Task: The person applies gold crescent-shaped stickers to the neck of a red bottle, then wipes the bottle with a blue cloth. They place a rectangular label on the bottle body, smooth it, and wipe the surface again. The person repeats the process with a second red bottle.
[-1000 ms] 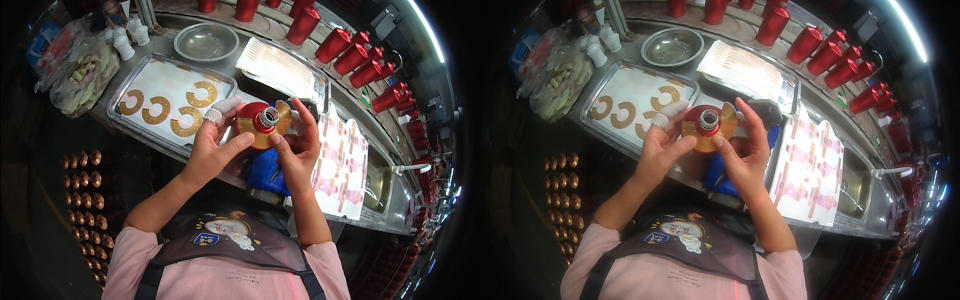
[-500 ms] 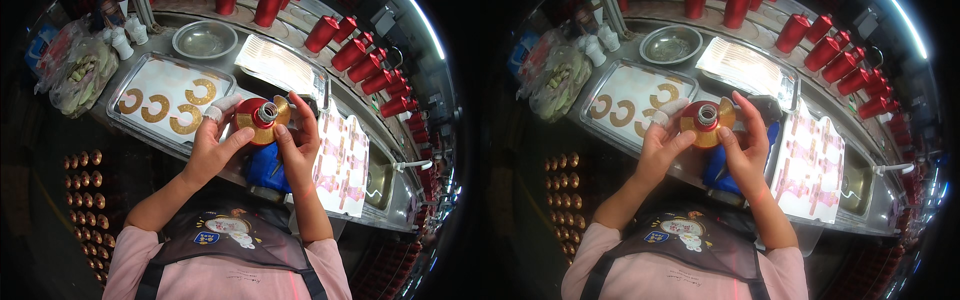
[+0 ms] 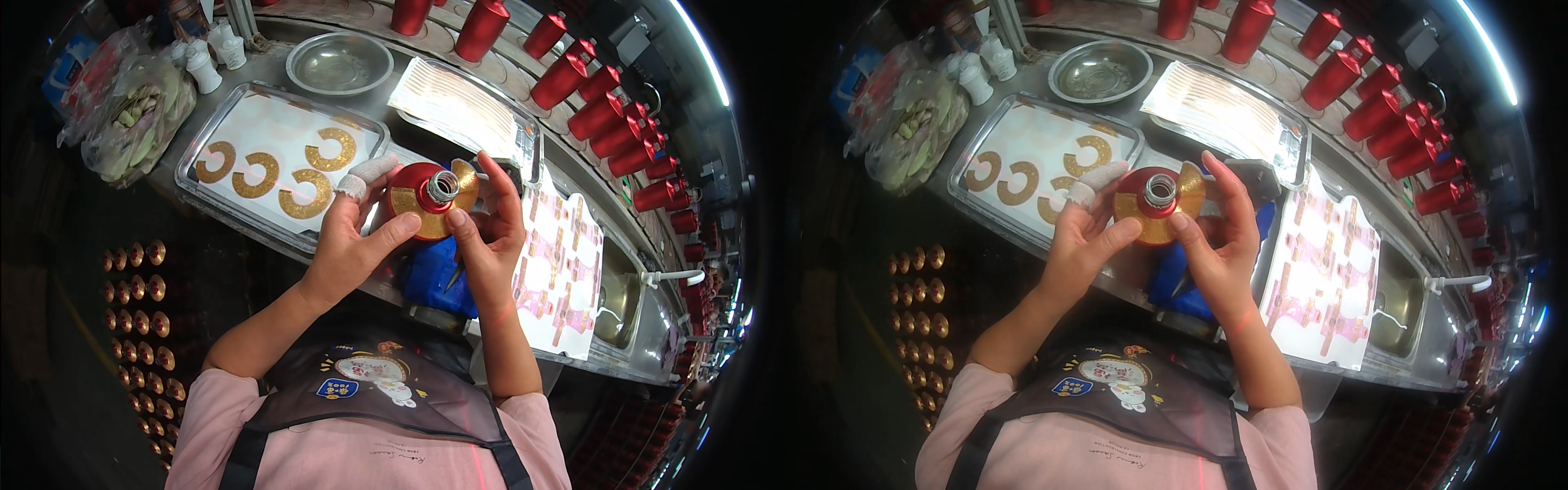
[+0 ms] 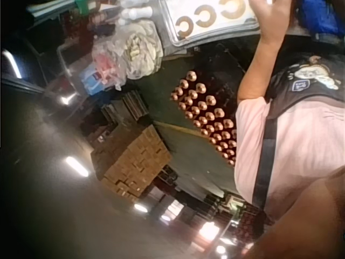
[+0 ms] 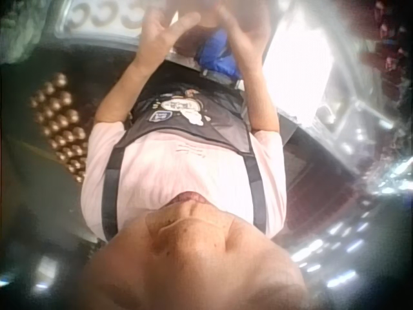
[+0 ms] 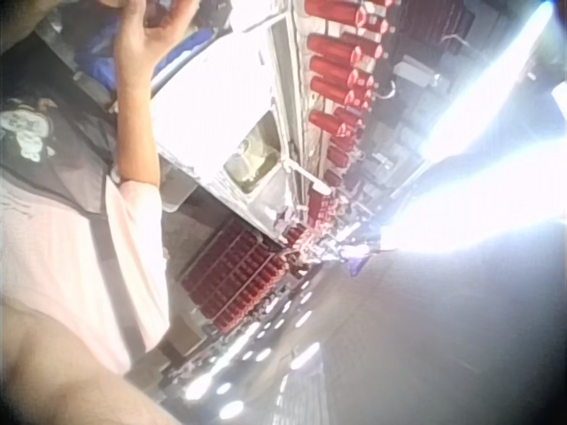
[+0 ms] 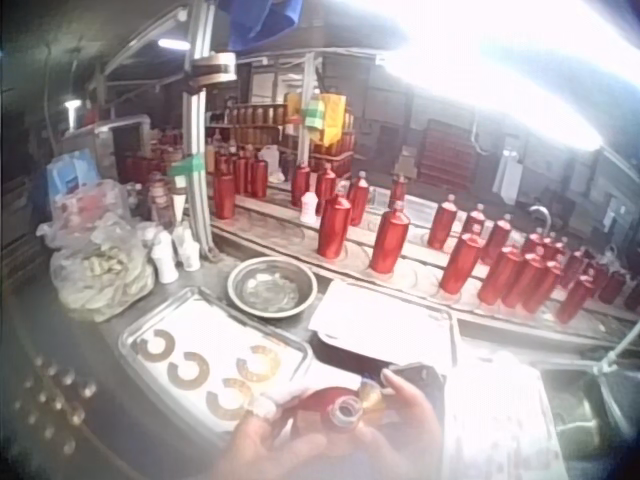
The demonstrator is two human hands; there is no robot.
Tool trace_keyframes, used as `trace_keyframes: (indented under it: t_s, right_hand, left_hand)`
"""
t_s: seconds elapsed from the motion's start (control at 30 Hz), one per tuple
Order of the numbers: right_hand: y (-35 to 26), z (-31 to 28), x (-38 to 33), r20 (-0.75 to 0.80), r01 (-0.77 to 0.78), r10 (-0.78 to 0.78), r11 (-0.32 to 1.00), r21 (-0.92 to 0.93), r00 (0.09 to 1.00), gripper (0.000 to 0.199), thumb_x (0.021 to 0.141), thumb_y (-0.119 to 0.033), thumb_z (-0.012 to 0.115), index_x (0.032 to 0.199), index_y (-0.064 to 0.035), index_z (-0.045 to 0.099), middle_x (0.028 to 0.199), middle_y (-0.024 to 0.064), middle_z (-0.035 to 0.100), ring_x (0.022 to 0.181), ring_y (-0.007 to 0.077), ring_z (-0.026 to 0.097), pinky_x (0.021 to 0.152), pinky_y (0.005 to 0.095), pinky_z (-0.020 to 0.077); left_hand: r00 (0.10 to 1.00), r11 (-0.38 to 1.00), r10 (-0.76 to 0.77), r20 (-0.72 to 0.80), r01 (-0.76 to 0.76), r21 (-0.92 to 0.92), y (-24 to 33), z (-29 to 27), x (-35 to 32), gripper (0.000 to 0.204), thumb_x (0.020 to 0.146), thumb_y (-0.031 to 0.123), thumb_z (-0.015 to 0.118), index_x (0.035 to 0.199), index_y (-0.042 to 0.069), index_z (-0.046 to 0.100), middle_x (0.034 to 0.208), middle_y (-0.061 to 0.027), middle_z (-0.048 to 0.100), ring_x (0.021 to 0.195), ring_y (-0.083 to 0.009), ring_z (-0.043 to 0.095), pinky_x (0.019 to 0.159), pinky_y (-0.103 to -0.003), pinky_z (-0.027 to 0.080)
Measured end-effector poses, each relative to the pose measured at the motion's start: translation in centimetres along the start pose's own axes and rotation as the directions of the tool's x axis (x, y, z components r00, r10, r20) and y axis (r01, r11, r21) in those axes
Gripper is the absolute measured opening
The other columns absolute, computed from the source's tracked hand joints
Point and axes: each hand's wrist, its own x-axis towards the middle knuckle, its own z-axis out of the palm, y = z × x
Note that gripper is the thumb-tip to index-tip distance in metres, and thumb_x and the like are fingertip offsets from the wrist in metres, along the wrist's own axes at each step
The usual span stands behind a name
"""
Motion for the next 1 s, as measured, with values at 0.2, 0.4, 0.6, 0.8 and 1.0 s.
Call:
trace_keyframes:
  t_s: [0.2, 0.4, 0.6, 0.8, 1.0]
  right_hand:
    - [0.17, 0.12, -0.02, -0.022, 0.018, -0.018, 1.0, 0.006, 1.0, 0.062, 0.092, -0.003, 0.071, 0.148, -0.0014, 0.045, 0.143, 0.0119, 0.053, 0.113, 0.0133, 0.061, 0.079, 0.0222, 0.0545]
    - [-0.28, -0.17, -0.05, 0.009, -0.061, 0.06, 0.996, 0.067, 0.998, 0.062, 0.091, -0.003, 0.072, 0.147, -0.0016, 0.046, 0.146, 0.0114, 0.052, 0.115, 0.0128, 0.061, 0.078, 0.0217, 0.0539]
    - [-0.58, -0.59, 0.26, 0.023, -0.169, 0.169, 0.985, -0.017, 0.985, 0.061, 0.091, -0.004, 0.073, 0.146, -0.0019, 0.048, 0.144, 0.0102, 0.054, 0.111, 0.0111, 0.062, 0.08, 0.0218, 0.053]
    - [-0.03, -0.54, 0.17, -0.028, -0.156, 0.159, 0.983, 0.097, 0.987, 0.058, 0.093, -0.005, 0.07, 0.146, -0.0018, 0.048, 0.145, 0.0093, 0.054, 0.12, 0.0117, 0.056, 0.085, 0.0235, 0.0533]
    - [0.2, -0.65, -0.03, 0.004, -0.125, 0.125, 0.988, 0.09, 0.992, 0.055, 0.092, -0.006, 0.072, 0.143, -0.002, 0.051, 0.147, 0.0094, 0.052, 0.123, 0.0127, 0.055, 0.085, 0.0224, 0.0537]
  left_hand:
    - [1.0, 1.0, -0.005, -0.003, 0.005, -0.009, 0.03, -0.01, 0.03, 0.069, 0.09, 0.011, 0.076, 0.147, -0.004, 0.04, 0.138, -0.0149, 0.052, 0.131, -0.0211, 0.051, 0.115, -0.035, 0.039]
    - [0.997, 0.996, -0.059, -0.05, 0.055, -0.065, 0.43, 0.13, 0.38, 0.069, 0.09, 0.016, 0.077, 0.146, -0.004, 0.041, 0.134, -0.0137, 0.055, 0.124, -0.0191, 0.055, 0.11, -0.034, 0.042]
    - [0.997, 0.998, -0.053, -0.058, 0.051, -0.038, 0.07, 0.46, 0.86, 0.059, 0.094, 0.011, 0.069, 0.145, -0.002, 0.041, 0.132, -0.012, 0.055, 0.12, -0.0184, 0.058, 0.105, -0.033, 0.045]
    - [0.999, 0.999, -0.034, -0.036, 0.034, 0.003, 0.02, 0.25, 0.88, 0.064, 0.094, 0.011, 0.069, 0.147, -0.002, 0.038, 0.133, -0.0128, 0.054, 0.123, -0.0205, 0.056, 0.106, -0.034, 0.045]
    - [0.999, 1.0, -0.026, -0.04, 0.026, -0.001, 0.07, 0.64, 0.65, 0.075, 0.088, 0.017, 0.079, 0.146, -0.004, 0.036, 0.13, -0.0137, 0.055, 0.121, -0.0195, 0.056, 0.106, -0.035, 0.045]
